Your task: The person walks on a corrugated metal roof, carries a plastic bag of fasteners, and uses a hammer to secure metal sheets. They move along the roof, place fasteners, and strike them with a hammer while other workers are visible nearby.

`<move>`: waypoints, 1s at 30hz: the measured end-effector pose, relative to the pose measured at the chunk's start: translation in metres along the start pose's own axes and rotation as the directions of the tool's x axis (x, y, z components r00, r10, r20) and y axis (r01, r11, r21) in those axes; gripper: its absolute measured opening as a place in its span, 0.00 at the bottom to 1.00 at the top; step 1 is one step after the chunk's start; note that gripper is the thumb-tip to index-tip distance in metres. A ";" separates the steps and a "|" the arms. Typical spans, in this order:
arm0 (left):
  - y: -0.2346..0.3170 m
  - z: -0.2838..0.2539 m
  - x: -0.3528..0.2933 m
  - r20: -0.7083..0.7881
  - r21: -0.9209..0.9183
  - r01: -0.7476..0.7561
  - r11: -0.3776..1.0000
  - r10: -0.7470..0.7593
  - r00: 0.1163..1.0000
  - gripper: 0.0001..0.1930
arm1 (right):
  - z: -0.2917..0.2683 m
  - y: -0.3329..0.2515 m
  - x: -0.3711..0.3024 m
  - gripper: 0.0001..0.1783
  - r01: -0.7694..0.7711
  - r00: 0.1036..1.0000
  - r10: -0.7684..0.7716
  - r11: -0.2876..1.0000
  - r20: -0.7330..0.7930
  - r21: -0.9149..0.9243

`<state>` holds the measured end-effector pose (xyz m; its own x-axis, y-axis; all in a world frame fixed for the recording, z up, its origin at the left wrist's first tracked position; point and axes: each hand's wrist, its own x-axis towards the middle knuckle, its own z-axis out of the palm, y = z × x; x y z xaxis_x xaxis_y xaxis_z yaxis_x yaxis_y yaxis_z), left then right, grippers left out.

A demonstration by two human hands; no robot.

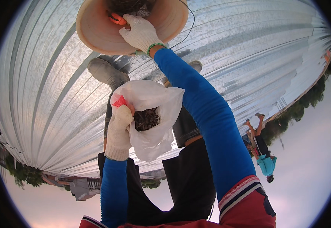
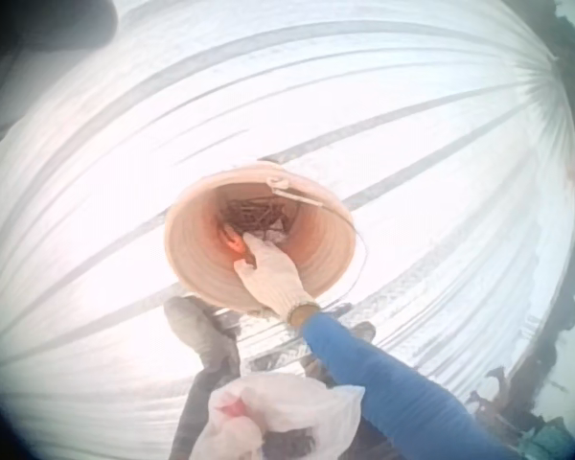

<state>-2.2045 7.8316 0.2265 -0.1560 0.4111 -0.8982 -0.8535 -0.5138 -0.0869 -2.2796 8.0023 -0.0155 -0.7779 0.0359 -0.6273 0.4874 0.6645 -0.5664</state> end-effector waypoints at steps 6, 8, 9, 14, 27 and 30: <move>-0.004 -0.006 0.000 -0.106 -0.012 -0.057 0.998 0.055 0.993 0.34 | -0.001 -0.013 0.015 0.29 -0.087 0.981 0.019 0.933 -0.194 -0.350; -0.004 -0.007 0.001 -0.110 -0.026 -0.058 0.998 0.055 0.992 0.34 | -0.008 -0.019 0.028 0.34 -0.161 0.968 0.085 0.934 -0.237 -0.320; -0.005 -0.006 0.001 -0.113 -0.039 -0.045 0.998 0.040 0.993 0.35 | -0.013 -0.018 0.035 0.41 -0.188 0.967 0.138 0.954 -0.215 -0.234; -0.004 0.006 0.007 -0.019 -0.007 -0.059 0.998 0.059 0.998 0.35 | -0.027 0.001 0.045 0.51 -0.074 0.997 0.077 0.984 0.015 -0.164; -0.009 0.003 0.002 -0.088 0.160 -0.074 0.984 0.089 0.992 0.29 | -0.025 0.007 -0.025 0.27 0.322 0.938 -0.243 0.878 0.248 -0.354; -0.010 -0.003 0.001 -0.070 0.214 -0.067 0.975 0.083 0.994 0.28 | -0.021 0.006 -0.018 0.21 0.214 0.977 -0.195 0.897 0.088 -0.386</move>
<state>-2.1950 7.8351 0.2252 -0.1913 0.3128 -0.9303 -0.9277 -0.3673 0.0673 -2.2710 8.0210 0.0035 -0.8201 -0.1605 -0.5493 0.1175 0.8922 -0.4362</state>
